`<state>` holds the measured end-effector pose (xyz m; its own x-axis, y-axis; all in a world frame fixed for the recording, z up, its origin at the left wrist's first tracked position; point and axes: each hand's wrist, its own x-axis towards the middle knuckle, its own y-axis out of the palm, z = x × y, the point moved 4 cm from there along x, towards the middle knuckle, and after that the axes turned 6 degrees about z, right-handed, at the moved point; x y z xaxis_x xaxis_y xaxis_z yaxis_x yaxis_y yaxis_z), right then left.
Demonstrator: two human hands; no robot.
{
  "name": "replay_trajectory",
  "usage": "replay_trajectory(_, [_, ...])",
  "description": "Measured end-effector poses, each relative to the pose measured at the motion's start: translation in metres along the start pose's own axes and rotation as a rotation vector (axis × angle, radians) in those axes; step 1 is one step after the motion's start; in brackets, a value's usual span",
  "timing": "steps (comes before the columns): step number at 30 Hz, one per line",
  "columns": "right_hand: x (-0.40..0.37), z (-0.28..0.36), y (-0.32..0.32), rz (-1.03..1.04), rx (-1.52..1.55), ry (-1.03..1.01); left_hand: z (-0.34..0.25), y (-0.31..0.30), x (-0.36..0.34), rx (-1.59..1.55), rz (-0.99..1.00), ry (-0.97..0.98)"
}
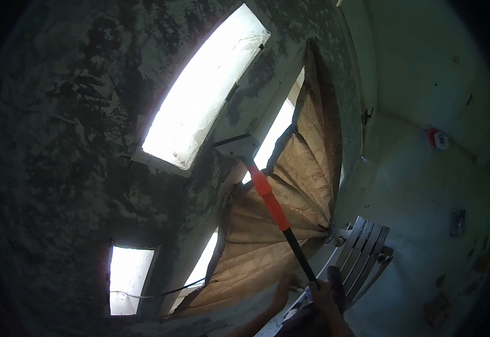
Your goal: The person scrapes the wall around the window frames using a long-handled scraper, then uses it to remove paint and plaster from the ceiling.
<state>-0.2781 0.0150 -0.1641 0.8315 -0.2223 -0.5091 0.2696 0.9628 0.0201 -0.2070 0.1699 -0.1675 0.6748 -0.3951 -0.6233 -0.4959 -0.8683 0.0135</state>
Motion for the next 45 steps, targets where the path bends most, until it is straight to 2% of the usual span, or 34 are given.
replay_trajectory(4, [0.004, -0.010, 0.010, 0.000, 0.096, -0.020, 0.169, -0.041, -0.066, 0.437, 0.162, -0.526])
replay_trajectory(9, [0.002, -0.029, 0.023, 0.024, 0.182, -0.041, 0.256, -0.096, -0.142, 0.563, 0.242, -0.538])
replay_trajectory(11, [0.002, -0.025, 0.026, 0.039, 0.219, -0.047, 0.283, -0.115, -0.154, 0.463, 0.137, -0.516])
replay_trajectory(13, [0.005, -0.027, 0.032, 0.054, 0.256, -0.066, 0.302, -0.131, -0.154, 0.365, 0.030, -0.482])
replay_trajectory(14, [0.007, -0.032, 0.033, 0.024, 0.248, -0.058, 0.292, -0.132, -0.150, 0.314, -0.024, -0.464])
replay_trajectory(15, [0.007, -0.036, 0.034, -0.007, 0.242, -0.048, 0.288, -0.131, -0.148, 0.253, -0.124, -0.569])
replay_trajectory(18, [0.006, -0.020, 0.037, -0.035, 0.280, 0.010, 0.254, -0.115, -0.138, 0.210, -0.124, -0.496])
replay_trajectory(22, [0.010, -0.052, 0.043, -0.111, 0.217, -0.077, 0.283, -0.104, -0.123, 0.208, -0.115, -0.427])
replay_trajectory(24, [0.004, -0.059, 0.042, -0.201, 0.274, -0.053, 0.281, -0.088, -0.122, 0.091, -0.083, -0.305])
replay_trajectory(25, [0.000, -0.058, 0.042, -0.161, 0.296, -0.034, 0.298, -0.088, -0.116, 0.109, -0.042, -0.249])
replay_trajectory(26, [-0.005, -0.056, 0.041, -0.155, 0.271, -0.041, 0.317, -0.087, -0.112, 0.084, -0.041, -0.238])
replay_trajectory(28, [-0.015, -0.059, 0.037, -0.196, 0.302, -0.014, 0.331, -0.088, -0.113, 0.075, -0.059, -0.415])
replay_trajectory(29, [-0.018, -0.066, 0.033, -0.232, 0.309, -0.041, 0.328, -0.086, -0.113, -0.104, -0.008, -0.324])
replay_trajectory(30, [-0.019, -0.070, 0.029, -0.233, 0.283, -0.046, 0.339, -0.088, -0.114, -0.127, 0.002, -0.317])
replay_trajectory(32, [-0.028, -0.073, 0.016, -0.338, 0.275, -0.137, 0.373, -0.085, -0.114, -0.535, -0.067, -0.206])
replay_trajectory(33, [-0.031, -0.078, 0.012, -0.384, 0.235, -0.140, 0.372, -0.089, -0.118, -0.554, -0.059, -0.202])
replay_trajectory(35, [-0.034, -0.072, 0.008, -0.400, 0.213, -0.177, 0.356, -0.093, -0.125, 1.172, 0.026, 0.075])
replay_trajectory(36, [-0.037, -0.069, 0.008, -0.414, 0.212, -0.207, 0.356, -0.095, -0.125, 1.154, 0.021, 0.079])
replay_trajectory(38, [-0.038, -0.073, 0.008, -0.387, 0.176, -0.228, 0.362, -0.098, -0.121, 0.924, -0.093, 0.097])
replay_trajectory(41, [-0.038, -0.088, 0.014, -0.422, 0.265, -0.193, 0.367, -0.078, -0.126, 0.870, -0.112, 0.123])
replay_trajectory(45, [-0.046, -0.081, 0.030, -0.363, 0.184, -0.140, 0.370, -0.064, -0.125, 0.832, -0.107, 0.181])
